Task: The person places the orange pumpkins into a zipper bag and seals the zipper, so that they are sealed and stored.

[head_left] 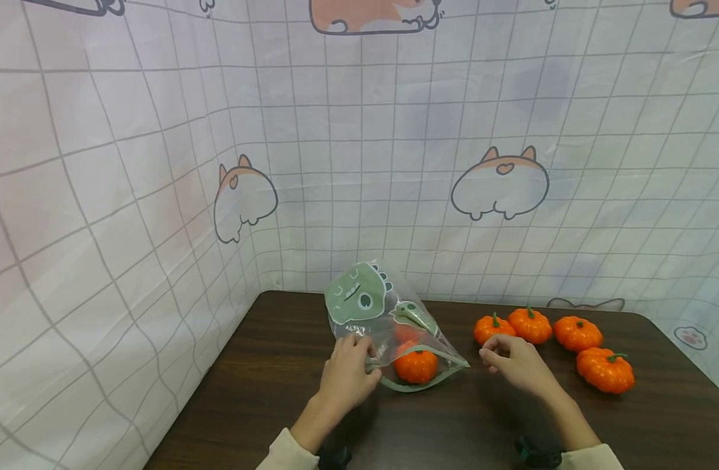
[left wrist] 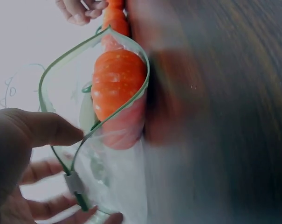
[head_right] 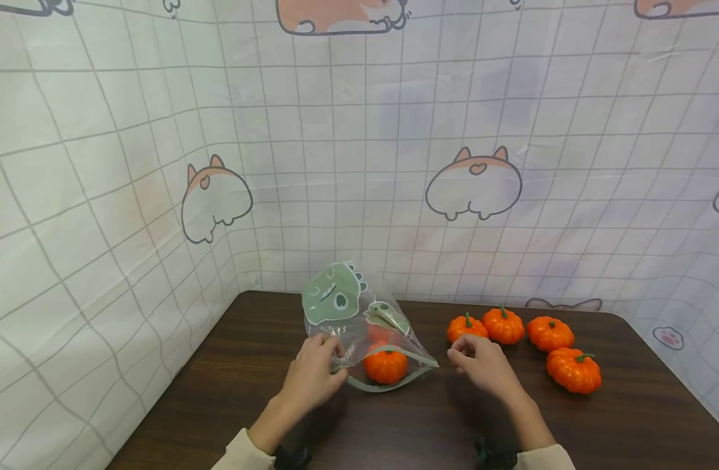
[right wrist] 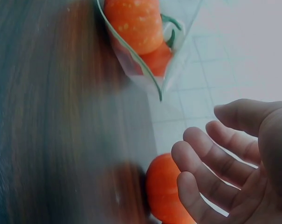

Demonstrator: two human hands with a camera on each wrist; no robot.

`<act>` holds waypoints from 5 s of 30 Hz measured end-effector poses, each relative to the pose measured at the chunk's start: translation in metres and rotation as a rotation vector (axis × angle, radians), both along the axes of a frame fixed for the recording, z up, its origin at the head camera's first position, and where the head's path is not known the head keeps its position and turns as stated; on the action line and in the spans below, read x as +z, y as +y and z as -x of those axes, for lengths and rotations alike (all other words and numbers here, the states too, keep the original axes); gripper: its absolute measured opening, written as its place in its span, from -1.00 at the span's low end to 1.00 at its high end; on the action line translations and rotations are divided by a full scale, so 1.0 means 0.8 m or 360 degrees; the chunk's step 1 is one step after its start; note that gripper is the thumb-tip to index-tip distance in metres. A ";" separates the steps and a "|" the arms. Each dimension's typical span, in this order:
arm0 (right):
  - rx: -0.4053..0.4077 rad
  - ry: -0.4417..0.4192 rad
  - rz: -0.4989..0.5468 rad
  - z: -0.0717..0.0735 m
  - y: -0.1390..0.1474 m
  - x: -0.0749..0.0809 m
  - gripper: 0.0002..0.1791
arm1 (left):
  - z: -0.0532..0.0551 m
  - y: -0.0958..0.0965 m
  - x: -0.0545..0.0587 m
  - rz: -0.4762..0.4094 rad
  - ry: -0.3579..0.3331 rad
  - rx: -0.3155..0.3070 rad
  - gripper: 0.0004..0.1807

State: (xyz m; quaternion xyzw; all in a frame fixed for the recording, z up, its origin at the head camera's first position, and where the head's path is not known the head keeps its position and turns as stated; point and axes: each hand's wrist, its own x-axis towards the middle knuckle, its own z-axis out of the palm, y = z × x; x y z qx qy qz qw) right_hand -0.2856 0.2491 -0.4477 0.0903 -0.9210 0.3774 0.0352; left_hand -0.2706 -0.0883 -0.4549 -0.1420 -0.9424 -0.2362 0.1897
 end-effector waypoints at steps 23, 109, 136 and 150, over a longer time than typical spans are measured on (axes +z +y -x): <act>-0.0256 0.0057 -0.0063 0.009 0.022 -0.010 -0.67 | 0.003 -0.030 -0.003 0.0137 -0.0048 0.0123 -0.72; -0.0139 0.0114 -0.0097 0.030 0.046 -0.054 -0.11 | 0.041 -0.066 -0.015 -0.1164 -0.0844 -0.0324 -0.78; -0.0130 0.0126 -0.0080 0.027 0.046 -0.052 -0.12 | 0.035 -0.063 -0.002 -0.1068 -0.0783 -0.0266 -0.82; -0.0121 0.0075 -0.0099 0.027 0.050 -0.049 -0.10 | 0.035 -0.062 -0.002 -0.1073 -0.0775 -0.0280 -0.82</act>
